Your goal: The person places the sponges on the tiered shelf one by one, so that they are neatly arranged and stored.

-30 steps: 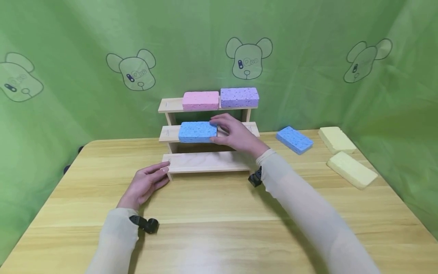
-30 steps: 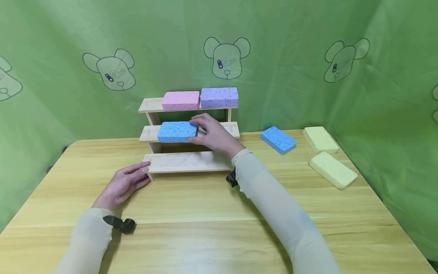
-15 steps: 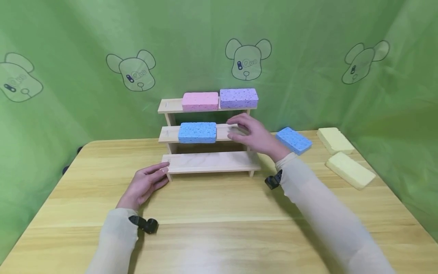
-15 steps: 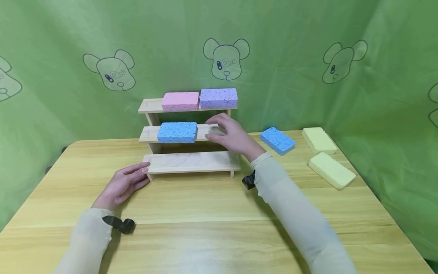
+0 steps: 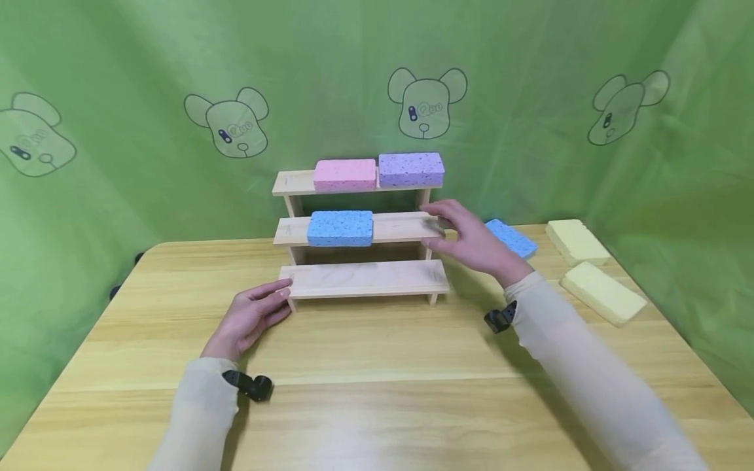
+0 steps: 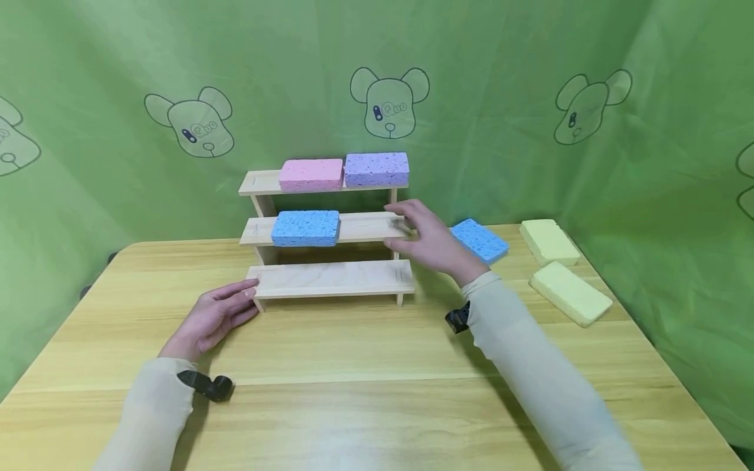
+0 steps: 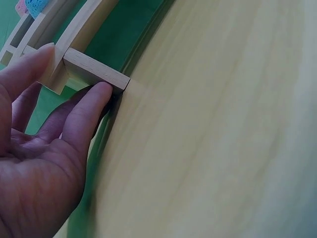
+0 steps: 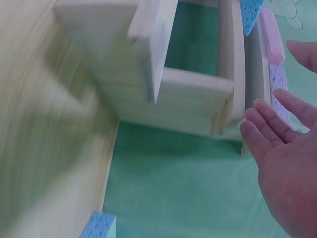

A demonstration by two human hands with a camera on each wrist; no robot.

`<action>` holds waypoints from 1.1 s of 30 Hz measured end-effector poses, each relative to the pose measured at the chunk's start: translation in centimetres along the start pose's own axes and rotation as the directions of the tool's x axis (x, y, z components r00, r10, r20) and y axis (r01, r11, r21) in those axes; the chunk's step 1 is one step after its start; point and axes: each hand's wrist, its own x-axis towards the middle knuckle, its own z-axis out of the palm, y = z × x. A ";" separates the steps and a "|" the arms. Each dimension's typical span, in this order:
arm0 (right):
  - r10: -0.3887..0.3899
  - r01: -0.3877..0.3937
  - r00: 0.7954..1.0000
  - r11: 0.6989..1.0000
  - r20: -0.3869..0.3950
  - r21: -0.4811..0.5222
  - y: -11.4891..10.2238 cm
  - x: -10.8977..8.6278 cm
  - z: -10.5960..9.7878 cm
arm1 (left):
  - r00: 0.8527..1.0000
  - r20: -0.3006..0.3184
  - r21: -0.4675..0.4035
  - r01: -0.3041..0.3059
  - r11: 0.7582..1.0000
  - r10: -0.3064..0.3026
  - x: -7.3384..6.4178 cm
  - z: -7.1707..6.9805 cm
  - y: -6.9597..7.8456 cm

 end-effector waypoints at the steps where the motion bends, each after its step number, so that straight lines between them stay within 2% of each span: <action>1: 0.012 -0.012 1.000 1.000 -0.002 -0.003 0.2 -0.3 -0.3 | 1.000 0.000 -0.001 0.000 1.000 0.000 0.0 0.0 0.0; 11: 0.066 -0.066 0.998 0.997 -0.009 -0.037 2.0 -2.5 -2.7 | 1.000 0.003 -0.004 0.005 1.000 -0.005 -0.1 0.1 0.0; 24: 0.158 -0.162 0.986 0.980 -0.048 -0.113 4.1 -5.1 -4.3 | 1.000 0.013 0.005 0.001 1.000 -0.001 0.0 0.0 0.1; 33: 0.149 -0.161 0.984 0.977 -0.095 -0.138 6.4 -6.5 -5.3 | 1.000 0.011 -0.007 0.000 1.000 0.000 0.0 0.1 0.1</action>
